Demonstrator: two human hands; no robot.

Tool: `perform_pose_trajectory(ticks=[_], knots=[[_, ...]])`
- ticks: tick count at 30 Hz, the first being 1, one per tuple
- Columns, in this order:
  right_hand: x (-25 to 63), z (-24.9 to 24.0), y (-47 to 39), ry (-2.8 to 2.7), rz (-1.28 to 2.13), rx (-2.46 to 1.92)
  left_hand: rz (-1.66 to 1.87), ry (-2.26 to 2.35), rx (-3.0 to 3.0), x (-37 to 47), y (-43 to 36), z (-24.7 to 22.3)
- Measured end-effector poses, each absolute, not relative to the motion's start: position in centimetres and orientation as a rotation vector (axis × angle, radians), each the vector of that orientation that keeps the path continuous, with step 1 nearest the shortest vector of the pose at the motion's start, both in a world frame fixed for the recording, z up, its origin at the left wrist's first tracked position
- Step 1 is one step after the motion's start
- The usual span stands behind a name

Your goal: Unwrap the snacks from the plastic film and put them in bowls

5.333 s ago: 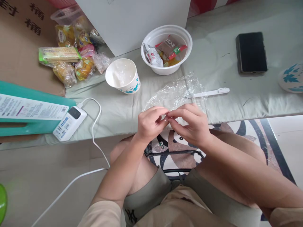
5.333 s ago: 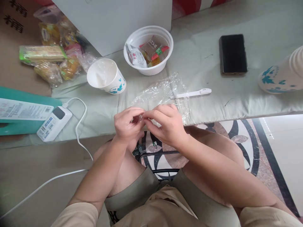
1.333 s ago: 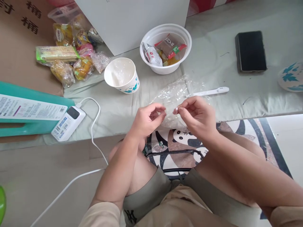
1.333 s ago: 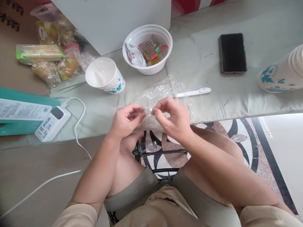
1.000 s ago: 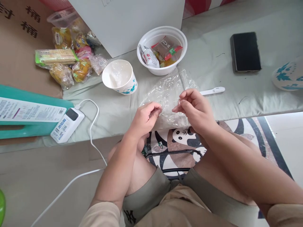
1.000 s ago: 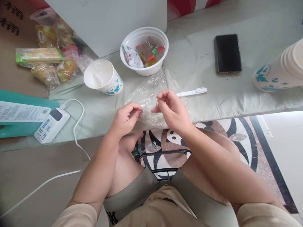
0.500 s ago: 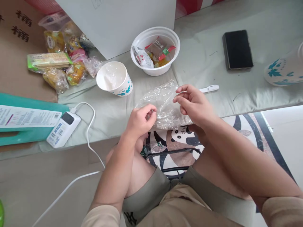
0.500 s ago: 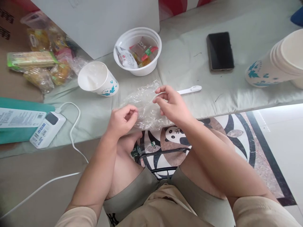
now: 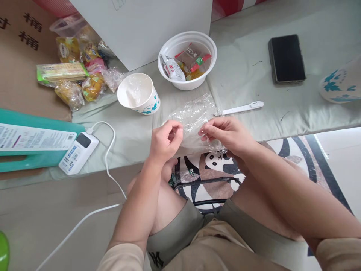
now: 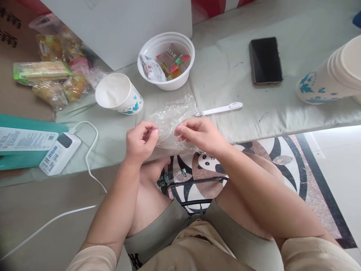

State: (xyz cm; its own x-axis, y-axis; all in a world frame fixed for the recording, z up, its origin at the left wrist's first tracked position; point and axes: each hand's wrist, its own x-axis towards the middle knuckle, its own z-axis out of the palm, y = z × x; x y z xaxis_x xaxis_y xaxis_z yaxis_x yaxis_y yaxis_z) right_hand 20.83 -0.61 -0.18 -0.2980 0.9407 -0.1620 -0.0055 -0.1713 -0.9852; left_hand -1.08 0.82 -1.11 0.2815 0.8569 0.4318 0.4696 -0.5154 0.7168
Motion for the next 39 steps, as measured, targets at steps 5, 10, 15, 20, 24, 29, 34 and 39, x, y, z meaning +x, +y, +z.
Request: perform_pose_trajectory(ticks=[5,10,15,20,24,29,34,39], knots=[[21.5,-0.2,-0.5,-1.428,1.515,-1.242,1.110,1.192,2.157,-1.4,0.9,-1.2],[21.0,-0.8,-0.6,-1.204,1.777,-1.236,1.055,1.195,2.226,-1.4,0.7,-1.3],[20.4,-1.0,-0.5,-1.027,1.717,-1.159,1.090,1.225,2.020,-1.7,0.5,-1.2],[21.4,-0.9,-0.5,-1.056,1.595,-0.956,1.243,1.225,1.654,-2.1,0.6,-1.5],[23.5,-0.6,-0.7,-1.387,1.306,-0.866,1.398,1.172,1.346,-2.6,0.9,-1.2],[24.9,-1.4,-1.1,-2.004,0.937,-0.760,1.479,1.183,1.233,-5.0,1.5,0.1],[23.7,-2.7,-1.2,-1.992,0.813,-0.927,1.452,1.247,1.245,-6.7,1.5,0.1],[23.0,-1.4,-1.3,-1.266,0.968,-1.082,1.505,1.424,1.168,-5.8,0.7,-0.4]])
